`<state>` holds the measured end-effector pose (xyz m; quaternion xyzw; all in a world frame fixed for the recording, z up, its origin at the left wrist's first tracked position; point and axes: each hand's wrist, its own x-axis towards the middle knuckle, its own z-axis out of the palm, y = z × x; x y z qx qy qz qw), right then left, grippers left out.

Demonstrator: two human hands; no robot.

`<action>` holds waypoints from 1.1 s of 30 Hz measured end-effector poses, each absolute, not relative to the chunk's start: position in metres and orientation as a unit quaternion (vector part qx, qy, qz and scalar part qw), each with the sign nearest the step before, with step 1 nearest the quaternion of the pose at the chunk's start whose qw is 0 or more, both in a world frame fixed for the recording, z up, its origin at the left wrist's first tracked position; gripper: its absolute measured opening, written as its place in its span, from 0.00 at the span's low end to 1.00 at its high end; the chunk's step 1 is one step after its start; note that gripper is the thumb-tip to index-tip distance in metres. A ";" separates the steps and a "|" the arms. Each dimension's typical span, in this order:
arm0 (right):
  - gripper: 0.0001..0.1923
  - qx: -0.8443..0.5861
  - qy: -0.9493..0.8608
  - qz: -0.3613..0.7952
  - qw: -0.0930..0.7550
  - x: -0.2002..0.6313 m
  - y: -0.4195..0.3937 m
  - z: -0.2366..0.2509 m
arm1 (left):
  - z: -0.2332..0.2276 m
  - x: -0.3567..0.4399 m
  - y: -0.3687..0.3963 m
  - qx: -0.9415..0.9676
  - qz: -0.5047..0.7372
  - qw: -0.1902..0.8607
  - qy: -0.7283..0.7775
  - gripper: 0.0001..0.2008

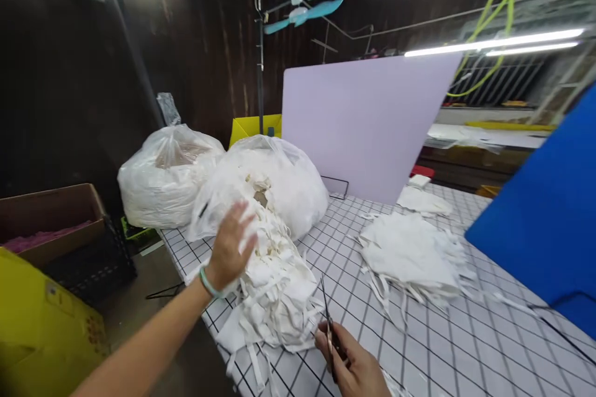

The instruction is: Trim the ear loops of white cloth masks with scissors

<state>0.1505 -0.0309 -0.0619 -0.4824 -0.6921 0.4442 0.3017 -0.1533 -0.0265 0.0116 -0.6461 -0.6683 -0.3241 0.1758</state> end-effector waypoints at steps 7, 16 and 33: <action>0.24 -0.569 -0.670 0.351 0.323 0.182 -0.064 -0.062 | -0.082 -0.038 -0.076 -0.779 -0.162 0.033 -0.605 0.39; 0.17 -0.578 -0.644 0.356 0.352 0.194 -0.076 -0.067 | -0.041 -0.091 -0.037 -0.714 -0.352 0.088 -0.599 0.11; 0.17 -0.511 -0.497 0.564 0.417 0.092 0.020 -0.092 | -0.042 -0.062 -0.029 -0.773 -0.308 0.049 -0.553 0.10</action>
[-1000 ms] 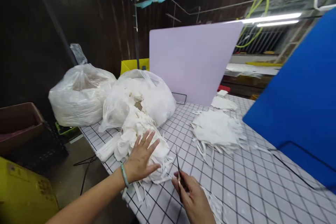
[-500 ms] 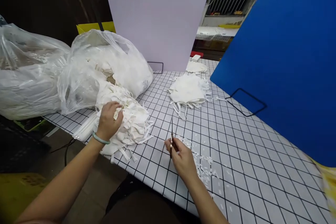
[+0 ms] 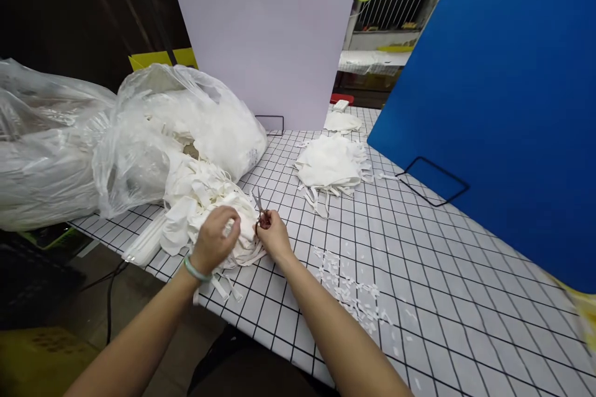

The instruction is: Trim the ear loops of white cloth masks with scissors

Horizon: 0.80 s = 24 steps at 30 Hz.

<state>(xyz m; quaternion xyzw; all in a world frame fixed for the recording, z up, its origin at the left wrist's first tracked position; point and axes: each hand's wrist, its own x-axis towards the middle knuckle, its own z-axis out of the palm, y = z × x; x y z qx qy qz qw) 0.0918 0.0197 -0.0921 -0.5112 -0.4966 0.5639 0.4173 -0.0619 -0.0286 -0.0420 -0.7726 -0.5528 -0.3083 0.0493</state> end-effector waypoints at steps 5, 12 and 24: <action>0.13 -0.491 -0.505 0.586 0.401 0.103 -0.023 -0.089 | -0.014 -0.107 0.048 -0.764 -0.273 0.090 -0.577 0.14; 0.09 -0.503 -0.537 0.581 0.349 0.149 -0.095 -0.099 | 0.027 -0.121 0.086 -0.797 -0.237 0.080 -0.550 0.08; 0.17 -0.536 -0.484 0.521 0.454 0.172 -0.105 -0.082 | -0.043 -0.053 -0.026 -0.871 -0.121 -0.017 -0.476 0.07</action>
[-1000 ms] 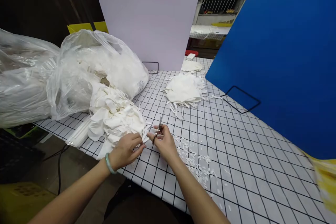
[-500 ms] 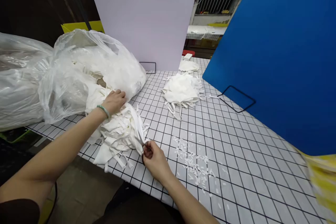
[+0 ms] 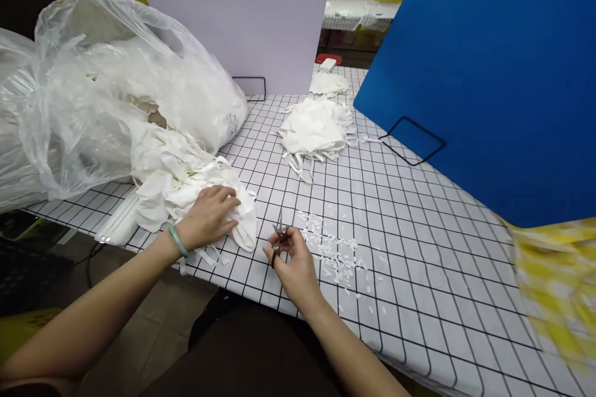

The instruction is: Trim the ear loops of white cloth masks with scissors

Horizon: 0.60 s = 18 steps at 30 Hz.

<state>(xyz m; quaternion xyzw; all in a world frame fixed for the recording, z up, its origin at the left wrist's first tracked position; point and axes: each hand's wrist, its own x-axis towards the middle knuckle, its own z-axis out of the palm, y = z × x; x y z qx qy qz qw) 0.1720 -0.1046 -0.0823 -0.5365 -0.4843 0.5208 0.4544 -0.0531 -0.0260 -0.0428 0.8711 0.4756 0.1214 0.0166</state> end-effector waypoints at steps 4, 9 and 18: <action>0.20 -0.549 -0.473 0.532 0.438 0.157 -0.094 -0.091 | -0.049 -0.046 -0.033 0.880 0.102 0.035 0.462 0.06; 0.17 -0.546 -0.518 0.482 0.448 0.126 -0.073 -0.100 | -0.045 -0.049 -0.021 0.877 0.113 0.099 0.456 0.06; 0.17 -0.435 -0.469 0.499 0.585 0.158 -0.053 -0.054 | -0.003 -0.035 -0.046 0.682 0.176 0.554 0.443 0.09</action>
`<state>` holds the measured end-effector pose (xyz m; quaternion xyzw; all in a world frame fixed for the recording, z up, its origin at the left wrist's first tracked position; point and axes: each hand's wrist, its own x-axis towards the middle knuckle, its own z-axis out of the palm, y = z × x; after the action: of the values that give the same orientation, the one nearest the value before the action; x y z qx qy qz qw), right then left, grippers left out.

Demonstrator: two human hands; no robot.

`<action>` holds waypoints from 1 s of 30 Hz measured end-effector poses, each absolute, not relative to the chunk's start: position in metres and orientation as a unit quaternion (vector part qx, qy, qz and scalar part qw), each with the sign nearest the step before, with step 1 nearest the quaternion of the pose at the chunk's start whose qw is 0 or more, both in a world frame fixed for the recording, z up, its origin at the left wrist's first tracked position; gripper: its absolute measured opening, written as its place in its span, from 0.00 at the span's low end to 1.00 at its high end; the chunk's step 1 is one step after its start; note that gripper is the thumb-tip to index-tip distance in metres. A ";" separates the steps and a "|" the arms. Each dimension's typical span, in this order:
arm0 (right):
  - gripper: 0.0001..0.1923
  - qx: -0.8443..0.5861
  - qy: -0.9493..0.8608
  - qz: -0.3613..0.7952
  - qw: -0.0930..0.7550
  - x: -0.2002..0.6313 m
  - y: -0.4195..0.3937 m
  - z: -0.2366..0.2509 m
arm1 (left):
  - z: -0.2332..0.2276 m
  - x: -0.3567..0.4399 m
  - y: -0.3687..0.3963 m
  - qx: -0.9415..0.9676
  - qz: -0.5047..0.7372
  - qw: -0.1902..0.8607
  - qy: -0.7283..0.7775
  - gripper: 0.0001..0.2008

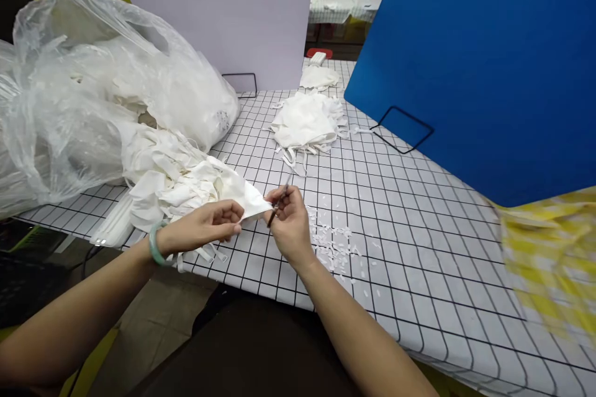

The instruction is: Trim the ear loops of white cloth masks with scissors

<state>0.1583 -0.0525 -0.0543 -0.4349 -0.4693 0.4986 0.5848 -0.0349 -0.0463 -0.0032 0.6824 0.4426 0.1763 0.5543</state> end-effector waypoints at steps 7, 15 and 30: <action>0.19 -0.448 -0.434 0.531 0.574 0.183 -0.067 -0.055 | -0.012 0.009 -0.071 0.324 0.274 0.843 0.330 0.10; 0.22 -0.463 -0.360 0.589 0.556 0.182 -0.081 -0.063 | 0.003 0.013 -0.085 0.647 0.314 0.587 0.373 0.13; 0.18 -0.573 -0.629 0.364 0.380 0.229 -0.124 -0.055 | -0.034 0.043 -0.094 0.626 0.453 0.484 0.410 0.15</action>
<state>0.2292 -0.1239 -0.0552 -0.5726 -0.6285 0.3644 0.3799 0.0431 -0.0944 -0.0341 0.6263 0.4103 0.4532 0.4836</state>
